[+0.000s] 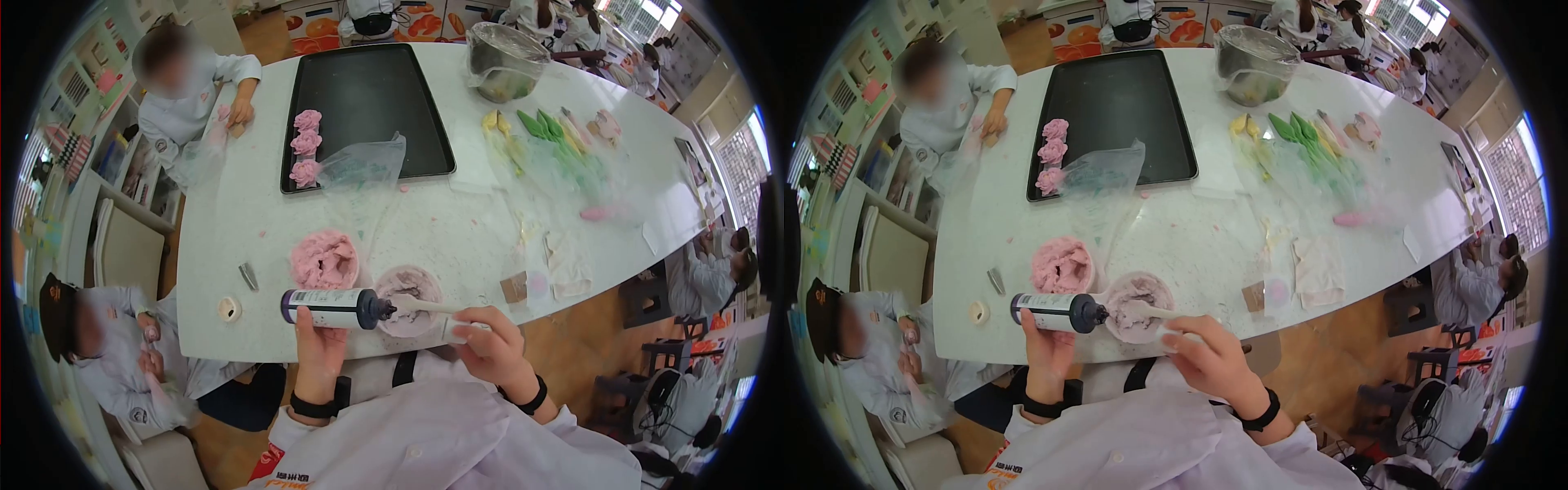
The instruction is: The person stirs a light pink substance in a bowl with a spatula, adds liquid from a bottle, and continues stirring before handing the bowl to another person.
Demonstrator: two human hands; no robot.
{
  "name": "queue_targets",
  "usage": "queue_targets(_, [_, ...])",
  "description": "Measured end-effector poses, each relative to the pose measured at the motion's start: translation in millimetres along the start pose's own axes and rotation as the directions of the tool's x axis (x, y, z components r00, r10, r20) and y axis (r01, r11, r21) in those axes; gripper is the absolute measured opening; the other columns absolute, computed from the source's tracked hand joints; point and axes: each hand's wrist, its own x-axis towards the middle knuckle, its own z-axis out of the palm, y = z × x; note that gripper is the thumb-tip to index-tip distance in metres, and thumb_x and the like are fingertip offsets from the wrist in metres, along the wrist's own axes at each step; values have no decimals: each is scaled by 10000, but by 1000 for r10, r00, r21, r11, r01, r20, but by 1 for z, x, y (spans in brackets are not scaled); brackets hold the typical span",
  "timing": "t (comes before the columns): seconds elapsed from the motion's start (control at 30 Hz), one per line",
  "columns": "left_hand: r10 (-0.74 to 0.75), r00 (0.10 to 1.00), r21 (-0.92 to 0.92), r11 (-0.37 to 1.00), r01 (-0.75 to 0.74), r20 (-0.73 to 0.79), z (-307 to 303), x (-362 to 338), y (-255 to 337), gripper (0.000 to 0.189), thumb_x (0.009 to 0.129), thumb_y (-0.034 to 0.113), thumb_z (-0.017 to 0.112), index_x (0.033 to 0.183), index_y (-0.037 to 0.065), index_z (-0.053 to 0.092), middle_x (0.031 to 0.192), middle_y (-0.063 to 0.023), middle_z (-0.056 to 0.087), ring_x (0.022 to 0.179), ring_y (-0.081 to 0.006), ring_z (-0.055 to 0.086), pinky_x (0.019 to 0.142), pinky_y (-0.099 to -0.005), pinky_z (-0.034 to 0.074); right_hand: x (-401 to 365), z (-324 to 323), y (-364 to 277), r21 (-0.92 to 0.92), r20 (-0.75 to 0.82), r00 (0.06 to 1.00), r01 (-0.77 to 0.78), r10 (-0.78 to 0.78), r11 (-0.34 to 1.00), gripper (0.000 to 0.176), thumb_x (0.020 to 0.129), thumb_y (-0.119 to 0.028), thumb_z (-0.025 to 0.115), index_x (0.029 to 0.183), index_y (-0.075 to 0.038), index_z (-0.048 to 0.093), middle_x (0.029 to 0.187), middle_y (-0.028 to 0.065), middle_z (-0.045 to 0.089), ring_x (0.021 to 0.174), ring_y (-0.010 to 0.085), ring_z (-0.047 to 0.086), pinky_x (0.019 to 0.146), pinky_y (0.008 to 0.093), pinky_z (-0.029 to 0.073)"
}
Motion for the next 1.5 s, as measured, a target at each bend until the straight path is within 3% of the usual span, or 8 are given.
queue_targets(0.13, [408, 912, 312, 863, -398, 37, 10, 11, -5, 349, 826, 175, 653, 1114, 74, 483, 998, -68, 583, 930, -213, 593, 877, -351, 477, -23, -2, 3, 18, -163, 972, -169, 169, 985, 389, 608, 71, 735, 955, -30, 589, 978, 126, 635, 770, 243, 629, 620, 291, 510])
queue_targets(0.4, [257, 875, 224, 902, -370, 411, 85, 13, 17, 389, 715, 51, 629, 1026, 97, 401, 875, -89, 544, 832, -216, 567, 788, -382, 480, -43, -17, 3, 95, -294, 874, -377, 388, 921, 365, 658, 56, 735, 979, -12, 576, 957, 150, 644, 825, 207, 628, 627, 250, 491])
queue_targets(0.6, [371, 523, 189, 648, -738, 767, 94, 6, 5, 385, 696, -67, 617, 982, 71, 399, 784, -73, 547, 740, -179, 563, 742, -350, 481, -45, -21, -1, 121, -326, 868, -354, 374, 927, 351, 681, 44, 727, 995, -3, 579, 973, 150, 639, 794, 184, 606, 621, 236, 469])
queue_targets(0.63, [298, 616, 443, 480, -757, 729, 79, 14, -7, 358, 692, -55, 629, 957, 72, 424, 772, -83, 576, 736, -171, 582, 723, -329, 491, -42, -23, 0, 114, -337, 869, -343, 361, 932, 351, 681, 44, 727, 995, -3, 579, 973, 150, 639, 794, 184, 606, 621, 236, 469])
queue_targets(0.67, [266, 819, 417, 756, -504, 508, 69, 21, -29, 341, 685, -47, 635, 944, 70, 446, 746, -88, 591, 742, -167, 595, 724, -320, 491, -42, -24, 0, 110, -343, 863, -355, 371, 928, 354, 684, 44, 726, 1002, -1, 579, 972, 148, 635, 789, 175, 599, 624, 231, 466])
queue_targets(0.87, [324, 777, 397, 716, -575, 540, 74, 18, -21, 332, 687, -42, 623, 956, 63, 461, 744, -75, 583, 699, -178, 589, 721, -335, 495, -48, -22, 1, 183, -342, 834, -393, 433, 901, 362, 697, 49, 719, 1028, 10, 579, 989, 134, 619, 774, 136, 572, 631, 212, 456])
queue_targets(1.03, [296, 923, 364, 854, -371, 245, 71, 28, -22, 319, 701, -18, 590, 996, 69, 505, 761, -63, 564, 675, -187, 591, 680, -330, 504, -49, -18, 2, 226, -316, 839, -387, 443, 894, 375, 712, 75, 699, 1053, 0, 562, 1026, 135, 608, 780, 122, 560, 641, 214, 460])
queue_targets(1.5, [320, 901, 311, 860, -405, 292, 67, 45, -23, 360, 663, -64, 594, 977, 70, 483, 978, -95, 522, 742, -159, 563, 592, -315, 508, -51, 3, 3, 511, -266, 809, -342, 524, 789, 418, 764, 105, 652, 1125, -18, 481, 1077, 137, 576, 909, 154, 624, 684, 229, 509])
